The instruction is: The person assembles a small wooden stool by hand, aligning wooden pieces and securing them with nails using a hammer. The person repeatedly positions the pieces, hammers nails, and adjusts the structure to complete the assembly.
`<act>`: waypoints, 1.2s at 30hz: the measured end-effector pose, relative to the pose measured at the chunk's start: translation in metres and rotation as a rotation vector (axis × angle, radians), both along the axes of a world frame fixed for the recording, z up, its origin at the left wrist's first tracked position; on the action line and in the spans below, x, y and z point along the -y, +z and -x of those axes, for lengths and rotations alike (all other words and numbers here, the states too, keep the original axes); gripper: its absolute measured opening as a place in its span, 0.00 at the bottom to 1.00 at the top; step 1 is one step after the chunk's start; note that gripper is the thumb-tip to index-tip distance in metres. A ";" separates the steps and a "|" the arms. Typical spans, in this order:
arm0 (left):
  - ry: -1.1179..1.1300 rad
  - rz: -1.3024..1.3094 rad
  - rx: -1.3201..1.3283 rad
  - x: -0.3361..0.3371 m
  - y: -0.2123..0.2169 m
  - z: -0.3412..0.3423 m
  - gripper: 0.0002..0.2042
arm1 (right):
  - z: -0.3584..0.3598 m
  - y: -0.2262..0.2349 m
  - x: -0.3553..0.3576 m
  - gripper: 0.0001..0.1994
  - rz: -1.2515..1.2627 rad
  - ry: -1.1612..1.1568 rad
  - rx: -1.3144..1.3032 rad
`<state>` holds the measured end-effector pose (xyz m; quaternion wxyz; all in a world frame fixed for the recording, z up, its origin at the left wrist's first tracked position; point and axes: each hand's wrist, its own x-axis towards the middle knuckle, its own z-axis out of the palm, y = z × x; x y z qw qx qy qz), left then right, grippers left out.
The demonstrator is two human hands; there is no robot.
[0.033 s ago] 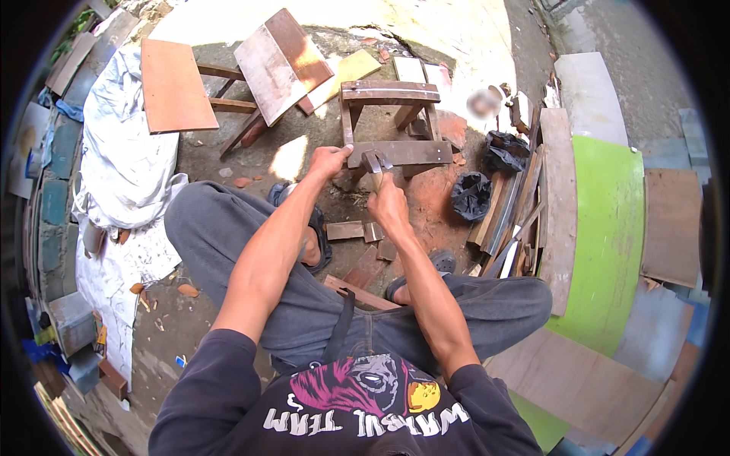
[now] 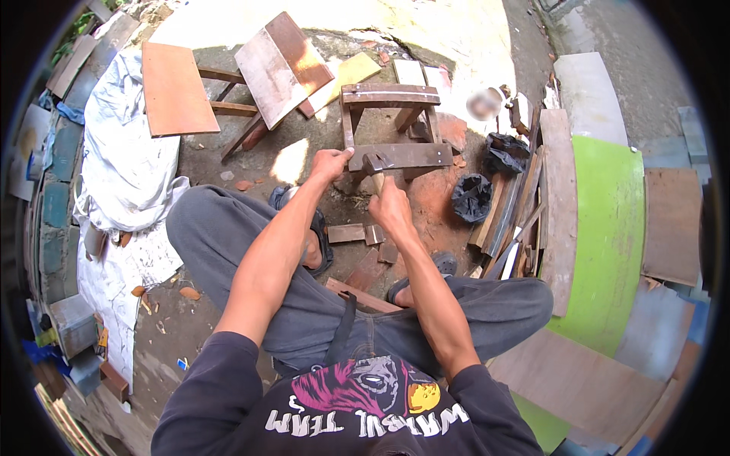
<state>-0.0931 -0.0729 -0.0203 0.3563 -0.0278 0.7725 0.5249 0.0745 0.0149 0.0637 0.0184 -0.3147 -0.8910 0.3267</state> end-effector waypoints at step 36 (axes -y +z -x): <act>0.001 0.005 -0.018 0.003 0.010 0.006 0.24 | -0.001 0.034 -0.010 0.19 0.100 -0.085 -0.411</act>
